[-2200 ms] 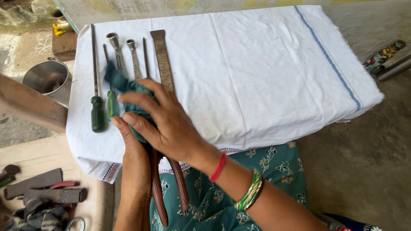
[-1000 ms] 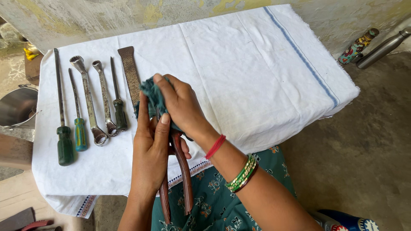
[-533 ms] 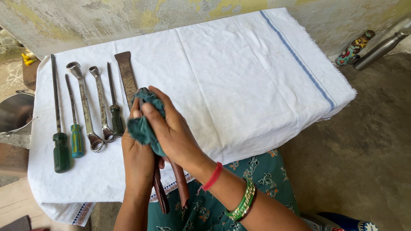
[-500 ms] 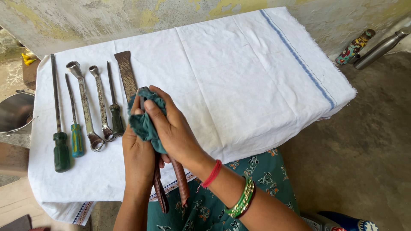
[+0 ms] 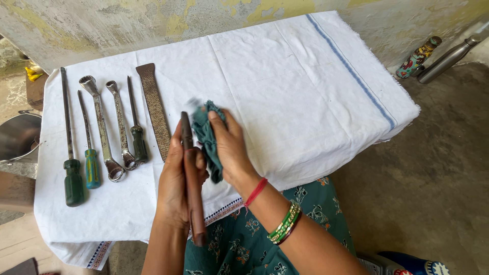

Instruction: The person scrubs a pair of pliers with a dark abrasive pad, then wipes them with a green cloth. The person repeats the process on a metal wrench, scrubbing and wiping it before placing it on the white cloth.

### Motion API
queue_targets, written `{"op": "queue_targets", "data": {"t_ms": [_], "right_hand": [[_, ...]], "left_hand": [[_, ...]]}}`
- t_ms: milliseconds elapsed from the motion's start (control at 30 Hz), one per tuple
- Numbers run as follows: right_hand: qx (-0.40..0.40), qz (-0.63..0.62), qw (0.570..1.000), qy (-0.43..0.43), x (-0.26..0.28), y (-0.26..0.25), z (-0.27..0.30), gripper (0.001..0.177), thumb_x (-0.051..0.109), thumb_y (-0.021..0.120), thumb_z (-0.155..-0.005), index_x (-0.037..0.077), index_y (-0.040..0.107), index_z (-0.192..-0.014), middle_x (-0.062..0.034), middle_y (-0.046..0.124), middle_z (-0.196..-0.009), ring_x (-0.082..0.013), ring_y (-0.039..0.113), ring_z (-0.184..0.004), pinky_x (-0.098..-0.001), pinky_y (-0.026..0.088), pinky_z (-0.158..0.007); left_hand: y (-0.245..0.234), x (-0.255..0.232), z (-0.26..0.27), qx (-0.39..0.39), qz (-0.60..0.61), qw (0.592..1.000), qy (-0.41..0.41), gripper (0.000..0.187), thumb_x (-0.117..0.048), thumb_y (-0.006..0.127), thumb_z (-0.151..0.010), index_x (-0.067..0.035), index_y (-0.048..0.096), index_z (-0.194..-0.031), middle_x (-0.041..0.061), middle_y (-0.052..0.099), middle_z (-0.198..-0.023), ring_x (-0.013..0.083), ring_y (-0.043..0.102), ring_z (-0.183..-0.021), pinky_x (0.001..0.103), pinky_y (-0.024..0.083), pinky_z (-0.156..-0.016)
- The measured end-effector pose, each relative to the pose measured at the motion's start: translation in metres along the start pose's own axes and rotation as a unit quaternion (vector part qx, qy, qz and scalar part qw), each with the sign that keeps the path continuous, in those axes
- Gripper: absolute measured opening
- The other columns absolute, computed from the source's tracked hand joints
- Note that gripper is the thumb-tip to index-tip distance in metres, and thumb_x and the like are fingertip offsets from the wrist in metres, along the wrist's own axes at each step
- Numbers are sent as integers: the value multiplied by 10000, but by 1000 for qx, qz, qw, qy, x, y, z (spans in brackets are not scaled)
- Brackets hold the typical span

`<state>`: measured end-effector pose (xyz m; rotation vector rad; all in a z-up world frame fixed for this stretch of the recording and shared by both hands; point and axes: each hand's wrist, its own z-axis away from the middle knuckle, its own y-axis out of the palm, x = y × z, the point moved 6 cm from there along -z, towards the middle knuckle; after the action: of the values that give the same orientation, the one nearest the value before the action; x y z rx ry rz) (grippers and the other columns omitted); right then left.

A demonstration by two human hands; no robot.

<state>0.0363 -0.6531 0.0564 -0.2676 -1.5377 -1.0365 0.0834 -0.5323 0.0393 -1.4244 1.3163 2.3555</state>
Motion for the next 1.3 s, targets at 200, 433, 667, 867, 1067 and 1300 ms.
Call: {"op": "queue_targets", "data": {"t_ms": [200,433,667,867,1067,1300], "right_hand": [[81,300,880,-359,54,24,48,380,298,544,-1022,144,595,-1366,-68,520,-1475,-250,605,-1246,-372,535,-906],[86,463,810,-349,24,34,38,270,264,536,-1065,107,663,-1244,-147,584,-1490,-392,463,-1456,-463,397,-1176],[17,377,912,-162,28,2,-34,343,339,524,-1056,44,683,-1128,-108,692,-755,-223,674,-673,-401,553,-654],[11,180,978,-103,50,-8,-10,496,401,419,-1115,7,650,-1310,-152,629,-941,-232,536,-734,-415,469,-639],[117,419,849,-299,48,48,76,478,297,404,-1142,29,431,-1537,-221,572,-1364,-341,609,-1203,-413,533,-984],[175,397,897,85,10,28,64,349,265,536,-1119,-22,559,-1316,-264,711,-991,-289,690,-900,-437,555,-793]], "left_hand": [[1,16,-12,174,228,957,-46,611,-585,374,-1101,-48,427,-1386,60,602,-921,132,604,-689,232,493,-515],[14,18,11,26,-4,998,-58,786,-750,308,-928,-97,513,-1315,49,619,-866,90,560,-570,188,399,-349],[38,7,18,208,79,973,-62,511,-263,608,-1022,6,444,-1424,112,505,-844,99,443,-613,200,378,-439],[38,-33,2,64,-3,991,116,758,-207,537,-927,-141,215,-1611,80,525,-1476,207,530,-1291,366,430,-1066],[42,-38,-1,51,-51,977,200,691,-314,439,-1039,-73,231,-1653,103,355,-1686,231,354,-1520,369,247,-1257],[28,-59,-5,47,-121,962,239,663,-330,396,-1063,-41,197,-1626,133,367,-1686,191,246,-1611,292,155,-1289]]}}
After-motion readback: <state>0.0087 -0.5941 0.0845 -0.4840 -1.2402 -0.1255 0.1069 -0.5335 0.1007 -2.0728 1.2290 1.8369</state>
